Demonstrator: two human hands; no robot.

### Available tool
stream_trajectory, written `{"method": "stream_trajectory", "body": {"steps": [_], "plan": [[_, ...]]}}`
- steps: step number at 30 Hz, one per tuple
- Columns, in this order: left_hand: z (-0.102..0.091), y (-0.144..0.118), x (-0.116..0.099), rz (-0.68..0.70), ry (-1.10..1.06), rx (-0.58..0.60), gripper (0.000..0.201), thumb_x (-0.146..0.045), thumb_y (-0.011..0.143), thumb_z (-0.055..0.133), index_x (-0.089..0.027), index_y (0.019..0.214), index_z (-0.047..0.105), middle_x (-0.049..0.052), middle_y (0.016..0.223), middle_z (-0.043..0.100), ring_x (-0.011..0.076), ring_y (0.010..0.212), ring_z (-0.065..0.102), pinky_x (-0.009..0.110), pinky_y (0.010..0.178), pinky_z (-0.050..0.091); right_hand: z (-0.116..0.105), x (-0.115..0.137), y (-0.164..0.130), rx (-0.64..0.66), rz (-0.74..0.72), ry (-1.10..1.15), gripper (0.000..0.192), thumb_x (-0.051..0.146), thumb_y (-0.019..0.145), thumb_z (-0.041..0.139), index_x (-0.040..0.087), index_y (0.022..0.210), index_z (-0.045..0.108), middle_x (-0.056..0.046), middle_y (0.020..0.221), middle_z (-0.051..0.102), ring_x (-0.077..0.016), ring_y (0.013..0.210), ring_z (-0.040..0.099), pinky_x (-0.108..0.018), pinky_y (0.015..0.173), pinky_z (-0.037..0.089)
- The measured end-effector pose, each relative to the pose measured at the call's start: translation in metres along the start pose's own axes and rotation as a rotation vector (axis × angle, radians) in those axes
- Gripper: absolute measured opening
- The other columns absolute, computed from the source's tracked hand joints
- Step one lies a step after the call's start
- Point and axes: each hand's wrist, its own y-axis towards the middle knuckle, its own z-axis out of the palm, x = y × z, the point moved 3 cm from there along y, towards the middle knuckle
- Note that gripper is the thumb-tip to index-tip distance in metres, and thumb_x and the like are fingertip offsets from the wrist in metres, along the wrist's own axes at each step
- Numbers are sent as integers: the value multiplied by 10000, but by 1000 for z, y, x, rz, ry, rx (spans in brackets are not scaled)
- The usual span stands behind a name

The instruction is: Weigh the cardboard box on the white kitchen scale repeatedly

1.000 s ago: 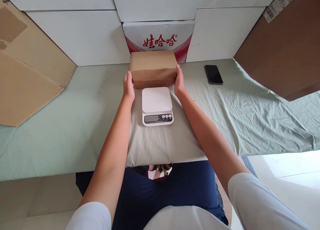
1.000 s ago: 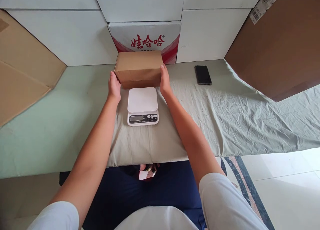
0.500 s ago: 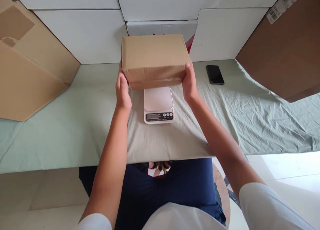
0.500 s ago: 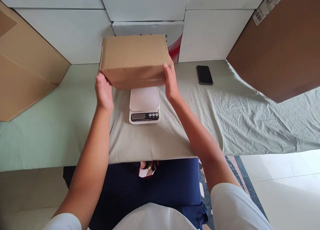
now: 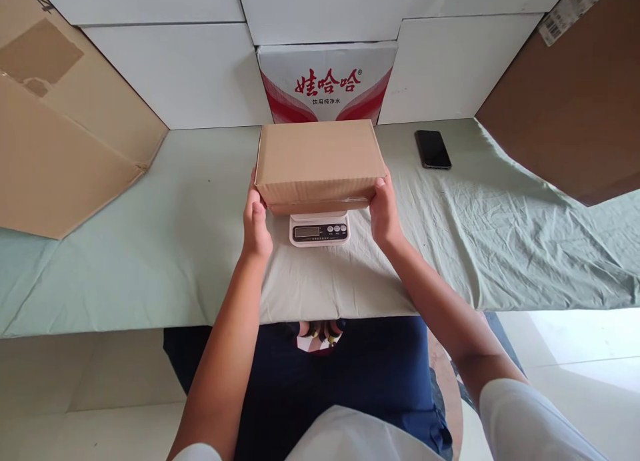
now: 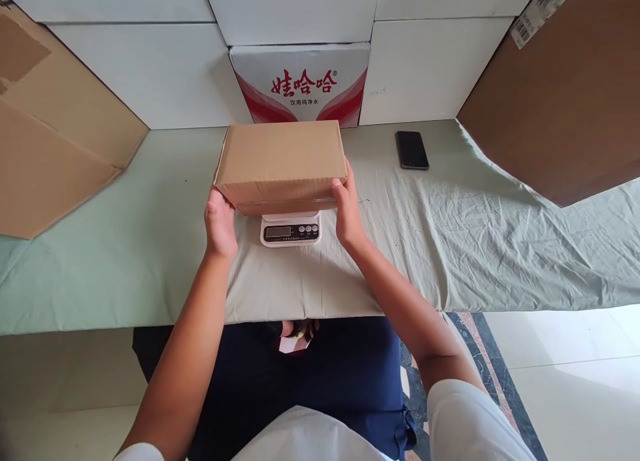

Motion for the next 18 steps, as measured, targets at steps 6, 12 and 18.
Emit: {"method": "stream_trajectory", "body": {"steps": [6, 12, 18], "plan": [[-1, 0, 2, 11, -2, -4, 727, -783, 912, 373, -303, 1407, 602, 72, 1560, 544, 311, 1543, 401, 445, 1274, 328, -1, -4, 0, 9, -13, -23, 592, 658, 916, 445, 413, 1454, 478, 25, 1493, 571, -283, 1533, 396, -543, 1334, 278], [-3, 0, 5, 10, 12, -5, 740, -789, 912, 362, -306, 1428, 582, 65, 1563, 542, 302, 1557, 379, 443, 1294, 299, -3, -8, 2, 10, -13, -30, 581, 648, 918, 446, 413, 1448, 484, 21, 1480, 580, -278, 1516, 419, -528, 1316, 322], [-4, 0, 4, -2, 22, 9, 767, -795, 908, 360, -304, 1467, 544, 71, 1583, 523, 307, 1565, 365, 454, 1300, 287, -3, -7, 0, 10, -15, -36, 610, 654, 905, 457, 403, 1462, 473, 24, 1490, 579, -277, 1535, 399, -530, 1342, 279]]}}
